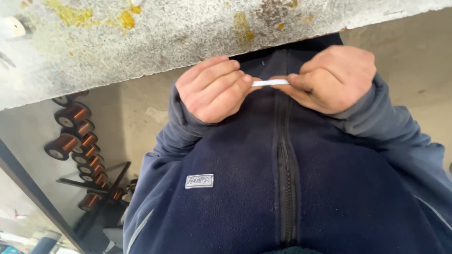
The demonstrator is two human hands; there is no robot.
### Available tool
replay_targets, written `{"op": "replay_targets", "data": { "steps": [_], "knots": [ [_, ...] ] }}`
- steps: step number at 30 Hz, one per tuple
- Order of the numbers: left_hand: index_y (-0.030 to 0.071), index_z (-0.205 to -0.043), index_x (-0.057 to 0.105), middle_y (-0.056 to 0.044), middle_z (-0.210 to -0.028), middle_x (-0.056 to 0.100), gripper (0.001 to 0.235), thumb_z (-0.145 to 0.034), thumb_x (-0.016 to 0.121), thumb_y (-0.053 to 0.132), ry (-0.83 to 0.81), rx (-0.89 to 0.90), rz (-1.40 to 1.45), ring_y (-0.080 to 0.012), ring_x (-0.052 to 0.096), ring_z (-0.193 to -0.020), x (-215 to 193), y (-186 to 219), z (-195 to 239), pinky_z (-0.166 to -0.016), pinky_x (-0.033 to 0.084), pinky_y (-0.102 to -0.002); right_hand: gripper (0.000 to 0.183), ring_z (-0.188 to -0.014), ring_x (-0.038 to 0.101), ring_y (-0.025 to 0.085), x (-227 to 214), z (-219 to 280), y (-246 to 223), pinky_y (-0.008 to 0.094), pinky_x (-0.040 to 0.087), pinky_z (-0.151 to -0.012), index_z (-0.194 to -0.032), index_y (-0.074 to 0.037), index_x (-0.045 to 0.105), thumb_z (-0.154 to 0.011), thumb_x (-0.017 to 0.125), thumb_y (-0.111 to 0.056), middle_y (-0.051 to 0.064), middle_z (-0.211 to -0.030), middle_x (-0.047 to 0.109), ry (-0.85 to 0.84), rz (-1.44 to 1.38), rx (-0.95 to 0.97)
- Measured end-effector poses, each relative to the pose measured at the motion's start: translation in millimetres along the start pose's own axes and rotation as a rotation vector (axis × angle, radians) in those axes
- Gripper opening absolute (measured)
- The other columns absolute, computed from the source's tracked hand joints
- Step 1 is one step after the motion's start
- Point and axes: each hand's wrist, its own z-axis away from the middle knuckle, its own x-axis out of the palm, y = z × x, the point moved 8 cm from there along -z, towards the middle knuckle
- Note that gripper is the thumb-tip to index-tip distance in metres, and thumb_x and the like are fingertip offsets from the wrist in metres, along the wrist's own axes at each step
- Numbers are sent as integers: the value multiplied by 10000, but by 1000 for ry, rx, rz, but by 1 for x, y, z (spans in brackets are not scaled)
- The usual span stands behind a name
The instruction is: The recorder is insulating the windings of an electric motor using small white strips of insulation material.
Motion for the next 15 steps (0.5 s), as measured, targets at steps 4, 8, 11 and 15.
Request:
{"op": "replay_targets", "data": {
  "steps": [4,8,11,15],
  "knots": [
    [25,-987,714,-94,-933,736,200,-903,895,47,7,-73,48,-253,747,-945,5,-9,-2,-868,633,-384,378,-581,606,259,5,-5,11,381,465,-517,-737,-67,647,-720,1017,-141,72,-675,616,-50,64,23],
    [11,-1019,717,-115,-954,749,161,-932,849,39,9,-421,207,-249,761,-896,21,-28,3,-787,609,-341,362,-699,632,260,7,-5,35,366,478,-623,-871,-16,671,-856,1011,-139,107,-791,642,12,-41,261],
    [35,-1021,727,-104,-924,755,134,-931,821,69,-12,-645,336,-227,764,-820,41,-37,11,-738,595,-322,255,-699,640,120,33,30,63,240,502,-635,-1027,1,686,-1008,920,-99,69,-858,679,39,-395,595],
    [52,-1004,719,-95,-893,749,137,-932,821,109,-68,-707,477,-220,765,-790,66,-38,17,-718,593,-313,160,-931,684,77,60,49,68,221,561,-853,-1131,22,660,-1103,784,-76,51,-1016,722,129,-939,701]
  ]
}}
